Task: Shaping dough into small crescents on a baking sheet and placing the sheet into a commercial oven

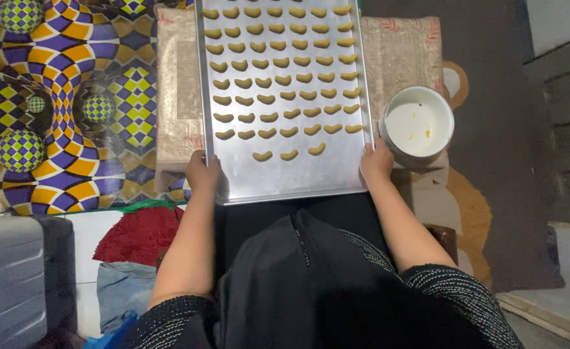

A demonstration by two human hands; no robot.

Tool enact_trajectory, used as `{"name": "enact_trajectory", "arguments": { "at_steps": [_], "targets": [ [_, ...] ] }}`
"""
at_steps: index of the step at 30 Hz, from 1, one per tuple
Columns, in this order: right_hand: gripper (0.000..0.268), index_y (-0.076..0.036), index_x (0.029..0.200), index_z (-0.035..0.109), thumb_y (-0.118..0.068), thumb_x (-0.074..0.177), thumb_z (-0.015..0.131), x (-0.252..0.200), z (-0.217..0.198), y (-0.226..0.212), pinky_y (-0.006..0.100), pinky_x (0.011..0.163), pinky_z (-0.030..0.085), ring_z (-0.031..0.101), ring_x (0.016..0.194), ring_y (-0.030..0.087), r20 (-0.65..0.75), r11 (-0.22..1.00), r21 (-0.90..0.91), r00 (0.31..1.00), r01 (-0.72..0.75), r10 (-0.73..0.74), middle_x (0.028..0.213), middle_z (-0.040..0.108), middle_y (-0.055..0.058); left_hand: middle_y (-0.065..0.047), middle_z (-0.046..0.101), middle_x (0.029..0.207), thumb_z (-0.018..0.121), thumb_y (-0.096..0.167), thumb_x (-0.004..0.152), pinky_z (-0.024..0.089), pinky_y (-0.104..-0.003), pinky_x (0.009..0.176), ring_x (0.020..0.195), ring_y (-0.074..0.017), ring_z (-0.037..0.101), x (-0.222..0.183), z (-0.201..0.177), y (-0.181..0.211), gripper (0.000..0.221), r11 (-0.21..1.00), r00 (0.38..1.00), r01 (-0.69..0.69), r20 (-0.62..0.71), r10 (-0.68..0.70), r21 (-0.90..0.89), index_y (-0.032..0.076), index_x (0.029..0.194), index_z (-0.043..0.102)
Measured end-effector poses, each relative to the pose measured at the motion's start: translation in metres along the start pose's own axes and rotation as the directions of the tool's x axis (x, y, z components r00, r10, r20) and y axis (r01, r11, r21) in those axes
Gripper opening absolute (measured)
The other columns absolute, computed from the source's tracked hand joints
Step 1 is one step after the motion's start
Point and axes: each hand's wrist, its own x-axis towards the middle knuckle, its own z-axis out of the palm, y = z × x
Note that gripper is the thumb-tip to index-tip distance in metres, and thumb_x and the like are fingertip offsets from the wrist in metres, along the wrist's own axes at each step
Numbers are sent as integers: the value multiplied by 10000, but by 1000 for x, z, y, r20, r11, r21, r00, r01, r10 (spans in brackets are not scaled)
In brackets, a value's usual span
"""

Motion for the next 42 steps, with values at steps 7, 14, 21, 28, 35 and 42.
{"name": "enact_trajectory", "arguments": {
  "at_steps": [7,14,21,28,35,42],
  "targets": [
    [190,-33,1060,674,-209,988,659,21,22,-2,561,822,557,707,943,467,-102,996,-18,991,87,-89,925,715,238,-143,747,920,707,268,905,555,-498,854,983,-381,716,19,0,20,238,995,998,65,-13,-64,70,134,1100,734],
    [164,-7,1081,604,-129,977,640,32,13,-26,607,881,531,675,1008,520,-26,999,1,999,43,-43,1005,694,283,-148,738,950,714,282,894,552,-500,876,1010,-392,704,53,17,24,233,996,998,60,-20,-59,70,147,1082,741],
    [149,-38,1039,629,-105,919,688,53,33,-12,586,857,532,682,974,508,-70,996,17,994,85,-84,941,687,251,-169,737,943,735,241,880,550,-510,873,995,-410,705,52,7,45,247,996,999,51,-7,-50,71,125,1097,743],
    [173,-29,1025,640,-48,857,679,62,33,-20,613,868,518,673,963,520,-118,989,37,983,145,-140,920,683,268,-175,736,935,753,229,872,552,-520,863,983,-407,707,52,5,45,259,998,999,50,-13,-49,46,112,1103,743],
    [207,-53,1001,627,-175,842,679,85,50,-8,580,878,505,663,980,512,-117,992,74,988,107,-98,912,666,280,-147,748,948,763,234,858,544,-500,866,999,-391,709,57,3,48,275,995,995,98,-11,-97,18,132,1110,718],
    [477,-77,1052,668,-527,1051,511,113,32,-52,555,976,472,647,1111,464,36,994,94,998,-62,59,1032,715,255,-71,727,864,812,392,820,548,-448,848,957,-331,714,85,14,12,285,989,984,149,102,-149,14,194,1011,740]
  ]
}}
